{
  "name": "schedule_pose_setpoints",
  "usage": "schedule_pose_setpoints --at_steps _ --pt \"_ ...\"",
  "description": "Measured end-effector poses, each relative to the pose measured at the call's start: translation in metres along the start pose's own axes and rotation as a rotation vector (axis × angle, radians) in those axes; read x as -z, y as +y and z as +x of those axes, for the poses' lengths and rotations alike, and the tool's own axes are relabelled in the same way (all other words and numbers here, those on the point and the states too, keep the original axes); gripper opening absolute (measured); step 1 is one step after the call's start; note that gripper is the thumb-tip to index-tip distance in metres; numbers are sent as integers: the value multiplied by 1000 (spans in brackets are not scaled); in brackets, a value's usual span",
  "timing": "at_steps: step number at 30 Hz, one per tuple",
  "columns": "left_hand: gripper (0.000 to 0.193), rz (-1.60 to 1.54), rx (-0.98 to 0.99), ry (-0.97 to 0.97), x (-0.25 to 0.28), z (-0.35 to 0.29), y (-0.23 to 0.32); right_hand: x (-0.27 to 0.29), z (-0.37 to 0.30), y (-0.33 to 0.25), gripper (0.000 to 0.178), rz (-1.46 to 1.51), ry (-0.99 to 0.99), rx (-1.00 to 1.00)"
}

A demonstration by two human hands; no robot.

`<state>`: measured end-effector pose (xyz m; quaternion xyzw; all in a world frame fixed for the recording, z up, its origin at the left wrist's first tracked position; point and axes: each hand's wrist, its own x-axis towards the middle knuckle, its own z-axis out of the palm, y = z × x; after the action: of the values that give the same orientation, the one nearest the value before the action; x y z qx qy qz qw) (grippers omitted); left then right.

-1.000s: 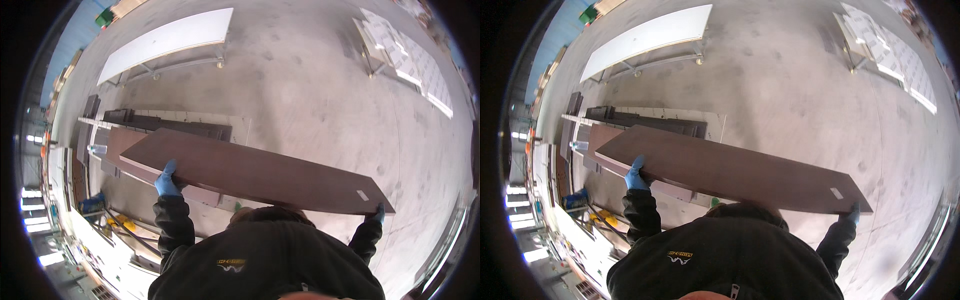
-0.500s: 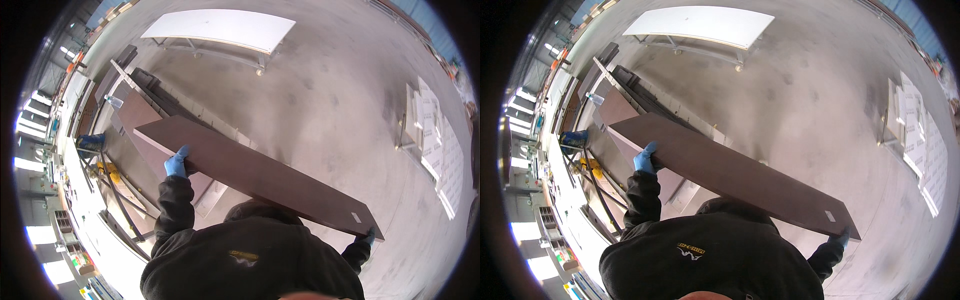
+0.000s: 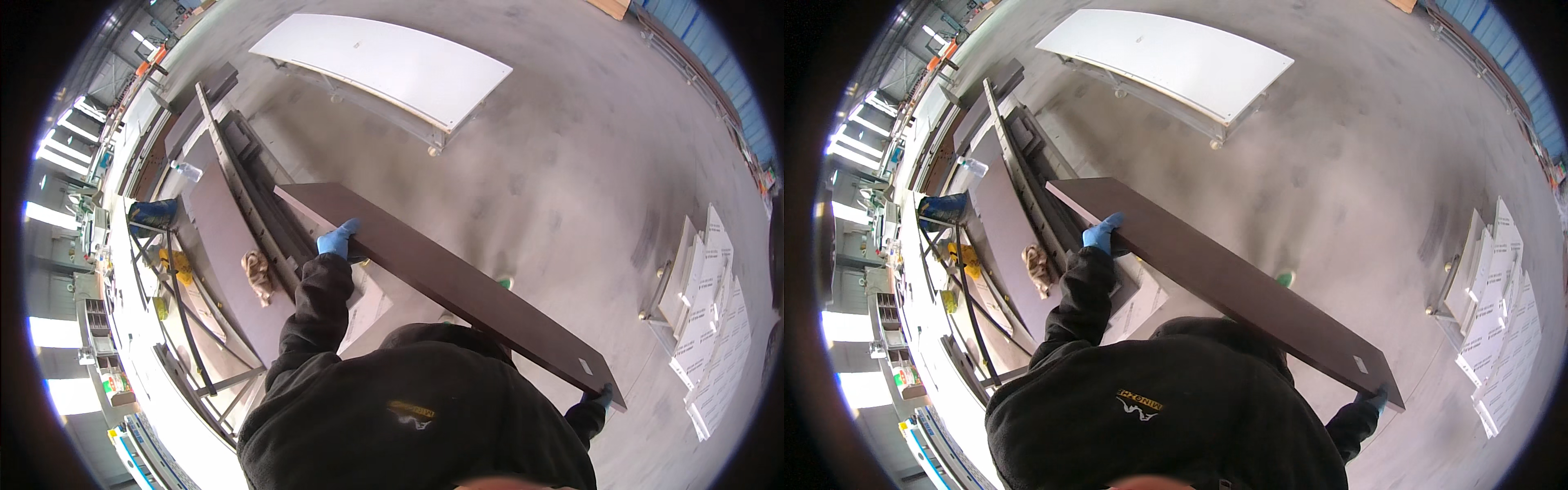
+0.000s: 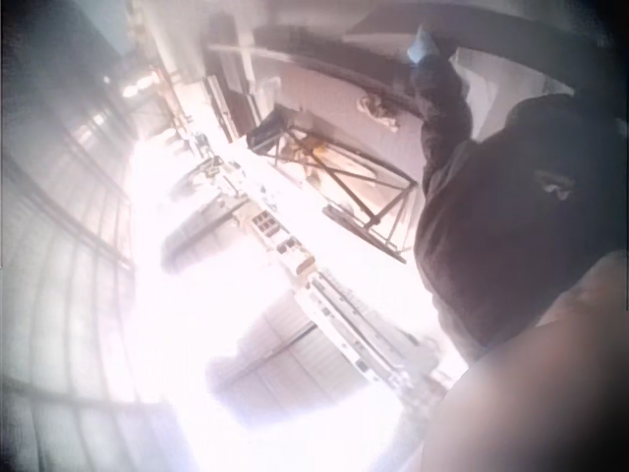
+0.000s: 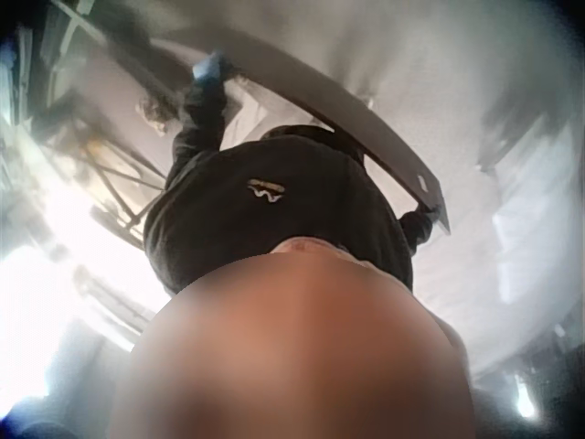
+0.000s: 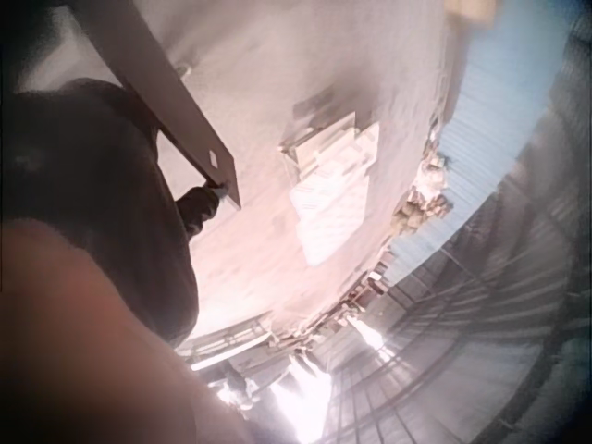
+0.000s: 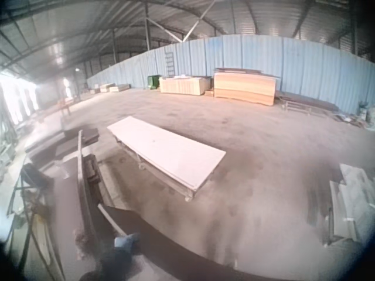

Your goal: The person wipes the surfaces of several large flat panels with a cloth, occasionally using a water bottle to moisten the cloth. They handle each panel one at a time, wiping both sides and placing them on a nearby rack.

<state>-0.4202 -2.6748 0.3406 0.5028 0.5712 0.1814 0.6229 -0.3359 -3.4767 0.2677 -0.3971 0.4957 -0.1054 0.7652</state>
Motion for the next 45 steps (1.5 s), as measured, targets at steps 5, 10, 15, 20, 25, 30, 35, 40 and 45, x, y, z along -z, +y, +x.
schedule_pose_setpoints --at_steps 5,10,15,20,25,30,35,40,45 --pt "34 -155 107 46 -106 30 51 -123 93 10 51 -59 -20 -68" --pt "38 -114 155 122 -189 89 115 -277 149 15 55 -84 -111 -106" --pt "39 -96 176 173 -241 162 151 -433 172 25 55 -181 -99 -116" --pt "38 -89 238 168 -286 280 202 -568 179 67 51 -301 -151 -167" --pt "33 -64 272 161 -330 407 265 -678 165 132 51 -196 -90 -90" --pt "33 21 268 130 -386 517 342 -758 160 180 52 -157 -146 -177" --pt "31 115 284 169 -451 619 405 -843 172 236 51 -217 -64 -205" --pt "35 169 303 189 -505 700 459 -949 165 270 50 -236 -122 -262" --pt "38 190 311 159 -541 775 501 -1037 144 293 50 -311 -17 -299"
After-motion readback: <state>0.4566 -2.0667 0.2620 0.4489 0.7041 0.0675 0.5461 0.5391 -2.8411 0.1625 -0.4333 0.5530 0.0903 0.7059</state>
